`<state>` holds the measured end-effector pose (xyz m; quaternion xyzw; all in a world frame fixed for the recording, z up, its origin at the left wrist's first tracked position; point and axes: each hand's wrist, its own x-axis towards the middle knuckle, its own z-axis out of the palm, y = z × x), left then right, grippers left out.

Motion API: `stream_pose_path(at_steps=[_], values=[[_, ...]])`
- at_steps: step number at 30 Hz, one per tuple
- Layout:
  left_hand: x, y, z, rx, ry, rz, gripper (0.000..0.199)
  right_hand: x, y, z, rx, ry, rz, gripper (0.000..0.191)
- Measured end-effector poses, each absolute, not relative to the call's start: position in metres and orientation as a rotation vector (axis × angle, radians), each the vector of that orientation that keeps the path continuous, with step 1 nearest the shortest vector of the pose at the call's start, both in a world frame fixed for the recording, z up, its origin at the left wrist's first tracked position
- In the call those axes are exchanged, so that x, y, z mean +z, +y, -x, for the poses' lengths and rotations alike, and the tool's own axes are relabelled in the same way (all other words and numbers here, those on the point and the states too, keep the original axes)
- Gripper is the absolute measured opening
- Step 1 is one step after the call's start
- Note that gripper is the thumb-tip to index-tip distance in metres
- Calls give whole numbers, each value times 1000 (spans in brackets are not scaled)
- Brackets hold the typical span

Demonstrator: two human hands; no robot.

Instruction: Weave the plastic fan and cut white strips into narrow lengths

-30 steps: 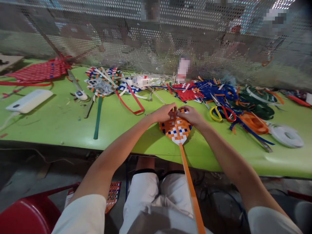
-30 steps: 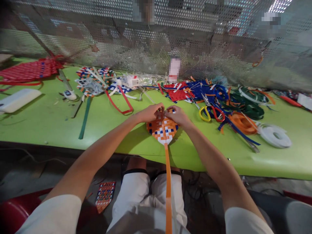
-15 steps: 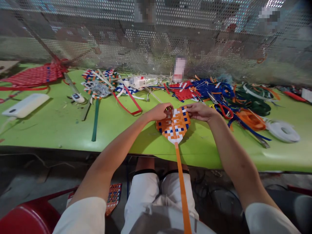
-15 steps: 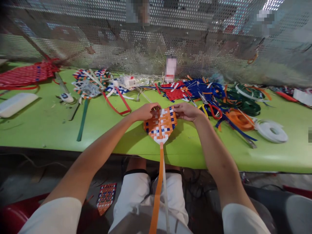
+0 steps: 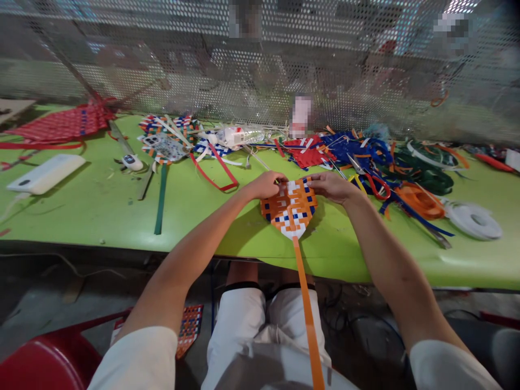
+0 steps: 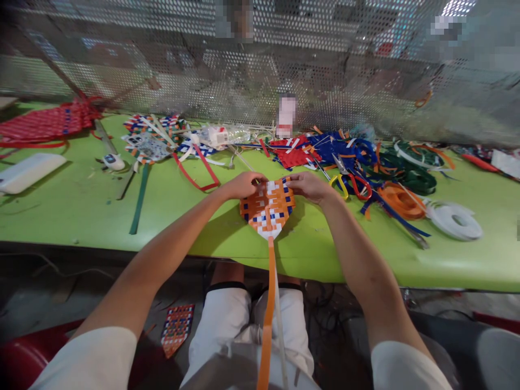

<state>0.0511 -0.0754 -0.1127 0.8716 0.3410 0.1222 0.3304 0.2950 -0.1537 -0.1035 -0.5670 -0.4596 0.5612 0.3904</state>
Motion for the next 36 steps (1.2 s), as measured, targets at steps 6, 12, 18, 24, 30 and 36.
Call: stream_pose_path(at_steps=[6,12,18,24,30,36], values=[[-110,-73,-48,284,933,-2172,40,-112,-151,-287,1164,-1334,1494,8],[-106,-67,-44,229,1096,-2088,38,-129,-146,-283,857,-1460,1593,6],[-109,-61,-39,203,1015,-2008,31,-129,-145,-288,991,-1413,1584,20],[-113,-59,-37,196,1028,-2023,30,-128,-145,-280,948,-1364,1579,40],[-105,-48,-27,131,930,-2047,28,-127,-144,-263,930,-1380,1464,47],[-106,-53,-32,246,707,-1979,37,-128,-147,-254,1011,-1427,1382,44]])
